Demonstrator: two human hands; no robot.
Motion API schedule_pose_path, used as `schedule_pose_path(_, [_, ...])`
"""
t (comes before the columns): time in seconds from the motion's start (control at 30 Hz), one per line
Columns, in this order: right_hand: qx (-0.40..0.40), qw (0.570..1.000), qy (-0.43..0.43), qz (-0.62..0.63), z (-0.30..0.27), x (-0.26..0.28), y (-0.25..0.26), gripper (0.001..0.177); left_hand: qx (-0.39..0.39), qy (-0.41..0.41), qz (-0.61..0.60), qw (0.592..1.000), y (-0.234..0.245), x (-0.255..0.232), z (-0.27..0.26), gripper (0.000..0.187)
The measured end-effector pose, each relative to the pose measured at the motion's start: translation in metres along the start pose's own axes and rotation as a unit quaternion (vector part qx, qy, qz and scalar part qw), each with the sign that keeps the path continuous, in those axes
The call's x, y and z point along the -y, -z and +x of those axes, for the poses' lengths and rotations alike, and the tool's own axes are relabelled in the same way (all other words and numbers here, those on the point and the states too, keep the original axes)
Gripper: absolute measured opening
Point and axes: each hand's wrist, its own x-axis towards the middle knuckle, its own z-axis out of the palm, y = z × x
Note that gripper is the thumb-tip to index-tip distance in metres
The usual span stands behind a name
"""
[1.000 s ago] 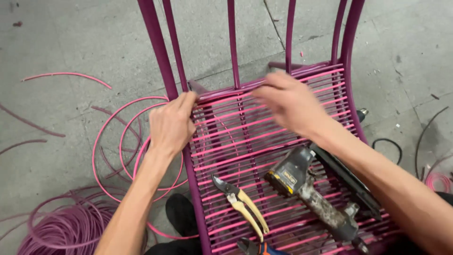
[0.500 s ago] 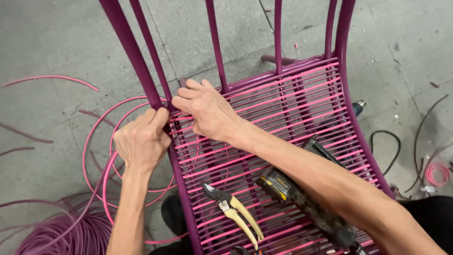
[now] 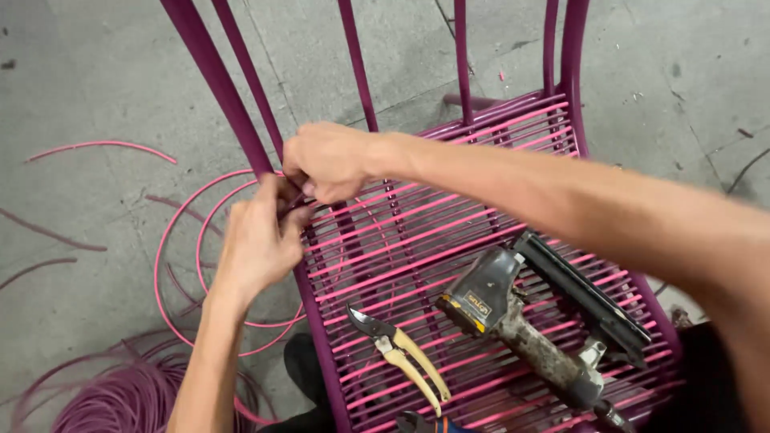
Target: Repairing a chair by weaving and stapling pink plastic cords onto the frame.
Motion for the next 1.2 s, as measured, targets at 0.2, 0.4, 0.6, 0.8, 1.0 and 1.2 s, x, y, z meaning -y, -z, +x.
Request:
schedule_pose_path(0.2, [0.059, 0.998, 0.018, 0.033, 0.015, -0.011, 0.006, 0.012, 0.101, 0.199, -0.185, 0.957, 0.005, -0.013, 0.028, 0.011])
schedule_pose_path(0.4, [-0.041, 0.997, 0.023, 0.054, -0.016, 0.0, 0.032, 0.014, 0.033, 0.166, -0.103, 0.98, 0.0, -0.007, 0.028, 0.009])
schedule_pose_path(0.6, [-0.205, 0.976, 0.016, -0.077, -0.103, -0.002, 0.046, 0.021, -0.009, 0.127, -0.101, 0.987, 0.0, -0.004, 0.02, 0.009])
schedule_pose_path(0.8, [-0.253, 0.967, -0.04, 0.003, -0.128, -0.024, 0.011, 0.018, 0.06, 0.153, -0.114, 0.98, -0.001, 0.0, 0.03, 0.012])
schedule_pose_path(1.0, [-0.258, 0.96, -0.047, 0.096, -0.123, -0.025, 0.012, 0.015, 0.123, 0.107, -0.141, 0.977, -0.004, -0.026, 0.053, 0.014])
schedule_pose_path(1.2, [-0.173, 0.973, -0.08, 0.133, -0.129, -0.031, 0.035, 0.021, 0.091, 0.041, -0.092, 0.991, -0.021, -0.045, 0.065, 0.018])
